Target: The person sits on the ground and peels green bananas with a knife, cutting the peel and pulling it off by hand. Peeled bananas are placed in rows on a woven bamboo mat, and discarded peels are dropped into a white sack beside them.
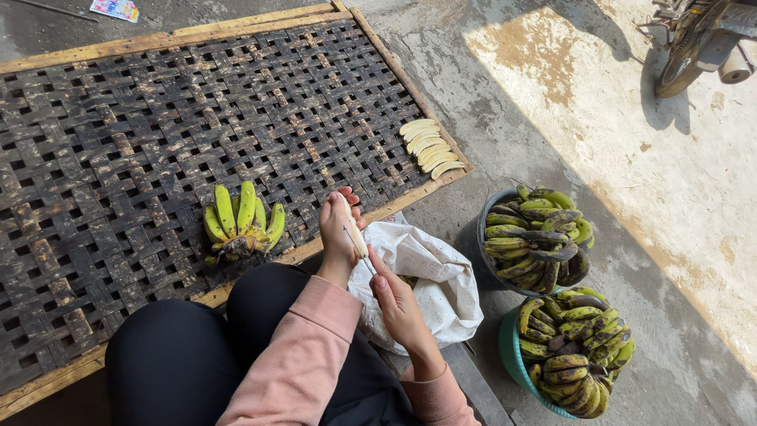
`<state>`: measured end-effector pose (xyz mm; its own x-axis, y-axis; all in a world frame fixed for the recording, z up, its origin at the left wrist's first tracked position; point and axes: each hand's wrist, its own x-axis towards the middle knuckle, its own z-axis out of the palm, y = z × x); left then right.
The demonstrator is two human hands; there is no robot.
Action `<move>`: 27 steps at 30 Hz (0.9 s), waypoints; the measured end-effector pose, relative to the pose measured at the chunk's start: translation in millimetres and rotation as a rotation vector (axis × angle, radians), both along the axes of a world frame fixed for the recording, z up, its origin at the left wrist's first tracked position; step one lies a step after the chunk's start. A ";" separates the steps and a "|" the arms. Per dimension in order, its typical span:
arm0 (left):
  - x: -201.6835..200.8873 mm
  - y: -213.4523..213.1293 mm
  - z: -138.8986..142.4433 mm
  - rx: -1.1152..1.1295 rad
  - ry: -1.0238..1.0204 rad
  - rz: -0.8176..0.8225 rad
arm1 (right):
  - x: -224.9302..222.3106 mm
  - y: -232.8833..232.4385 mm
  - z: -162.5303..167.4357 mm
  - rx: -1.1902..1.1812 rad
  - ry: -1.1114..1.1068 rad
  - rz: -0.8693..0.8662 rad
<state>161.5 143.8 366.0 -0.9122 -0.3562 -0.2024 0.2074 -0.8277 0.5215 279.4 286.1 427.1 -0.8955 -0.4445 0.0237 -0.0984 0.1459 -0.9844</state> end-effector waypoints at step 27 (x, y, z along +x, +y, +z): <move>-2.9 12.3 -26.3 0.102 -0.107 -0.049 | -66.4 -39.9 -57.7 -0.013 0.169 -0.115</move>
<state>158.5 156.1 339.7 -0.8994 -0.2840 -0.3323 0.1128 -0.8852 0.4512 213.0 246.2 369.5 -0.9231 -0.3380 0.1832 -0.2459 0.1529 -0.9572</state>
